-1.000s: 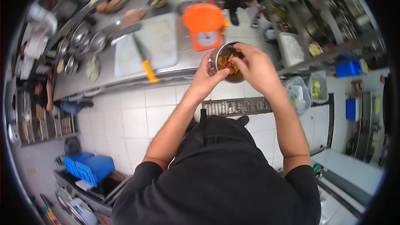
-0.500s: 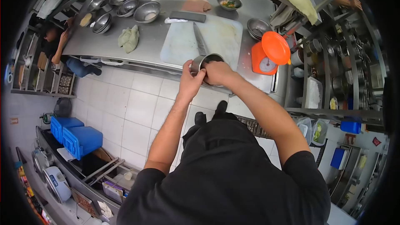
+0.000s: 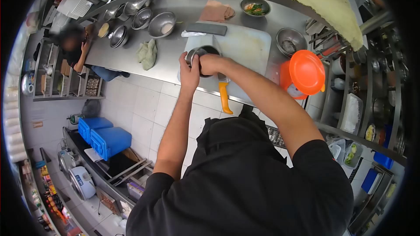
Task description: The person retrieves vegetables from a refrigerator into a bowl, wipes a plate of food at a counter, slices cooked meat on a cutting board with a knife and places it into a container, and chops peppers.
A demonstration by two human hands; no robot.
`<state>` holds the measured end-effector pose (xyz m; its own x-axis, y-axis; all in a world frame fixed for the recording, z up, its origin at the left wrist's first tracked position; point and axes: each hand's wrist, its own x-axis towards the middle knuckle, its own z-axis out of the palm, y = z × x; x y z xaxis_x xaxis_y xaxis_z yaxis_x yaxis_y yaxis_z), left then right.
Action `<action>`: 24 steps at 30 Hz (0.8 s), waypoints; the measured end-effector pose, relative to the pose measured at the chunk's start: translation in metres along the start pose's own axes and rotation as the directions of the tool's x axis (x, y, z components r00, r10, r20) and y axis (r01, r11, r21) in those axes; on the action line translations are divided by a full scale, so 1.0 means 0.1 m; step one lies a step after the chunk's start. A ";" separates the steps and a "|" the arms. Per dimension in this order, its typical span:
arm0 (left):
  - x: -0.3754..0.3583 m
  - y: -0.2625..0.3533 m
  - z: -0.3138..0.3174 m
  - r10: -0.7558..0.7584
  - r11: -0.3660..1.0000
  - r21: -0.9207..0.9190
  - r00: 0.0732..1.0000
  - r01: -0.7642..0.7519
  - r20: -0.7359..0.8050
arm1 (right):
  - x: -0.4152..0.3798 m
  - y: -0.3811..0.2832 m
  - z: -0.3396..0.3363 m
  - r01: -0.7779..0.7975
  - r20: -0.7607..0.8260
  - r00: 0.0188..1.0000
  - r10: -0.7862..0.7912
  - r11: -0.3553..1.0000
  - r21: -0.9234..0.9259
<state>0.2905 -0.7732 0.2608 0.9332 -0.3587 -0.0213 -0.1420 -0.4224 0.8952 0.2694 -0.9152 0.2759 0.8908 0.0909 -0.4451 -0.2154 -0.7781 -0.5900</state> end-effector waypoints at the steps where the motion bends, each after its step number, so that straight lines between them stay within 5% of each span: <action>1: 0.07 0.00 0.00 -0.030 0.999 -0.032 0.999 0.030 0.026 | 0.08 0.04 0.03 0.050 -0.076 0.996 -0.052 0.998 -0.031; 5: 0.21 0.25 -0.05 -0.235 0.862 -0.420 0.958 0.285 0.166 | -0.03 -0.19 -0.34 0.104 -0.247 0.962 -0.119 0.992 -0.074; 8: 0.48 -0.13 -0.11 -0.247 0.851 -0.442 0.958 0.285 0.143 | -0.10 -0.22 -0.50 0.210 -0.371 0.894 -0.250 0.967 -0.144; 11: 0.66 -0.26 -0.33 -0.295 0.874 -0.366 0.947 0.320 0.125 | -0.10 -0.15 -0.43 0.265 -0.609 0.760 -0.226 0.964 -0.028; 17: 1.44 -0.95 -0.89 -0.347 0.927 -0.169 0.937 0.334 -0.049 | -0.08 -0.09 -0.05 -0.014 -0.751 0.652 0.103 0.992 0.124; 20: 1.81 -1.44 -1.06 -0.282 0.954 -0.102 0.959 0.283 0.030 | -0.26 -0.17 0.28 -0.318 -0.684 0.623 0.379 0.922 0.221; 22: 1.84 -1.29 -1.18 -0.388 0.906 -0.119 0.910 0.405 0.144 | -0.40 -0.23 0.54 -0.499 -0.670 0.531 0.518 0.831 0.247; 24: 1.77 -1.31 -1.31 -0.346 0.916 -0.156 0.924 0.370 0.163 | -0.53 -0.37 0.84 -0.624 -0.635 0.467 0.616 0.738 0.257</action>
<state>0.5181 -0.6722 0.1985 0.8574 -0.3215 -0.4018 0.2667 -0.3902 0.8813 0.1970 -0.8387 0.2647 0.5373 -0.8311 -0.1434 -0.8175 -0.4715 -0.3307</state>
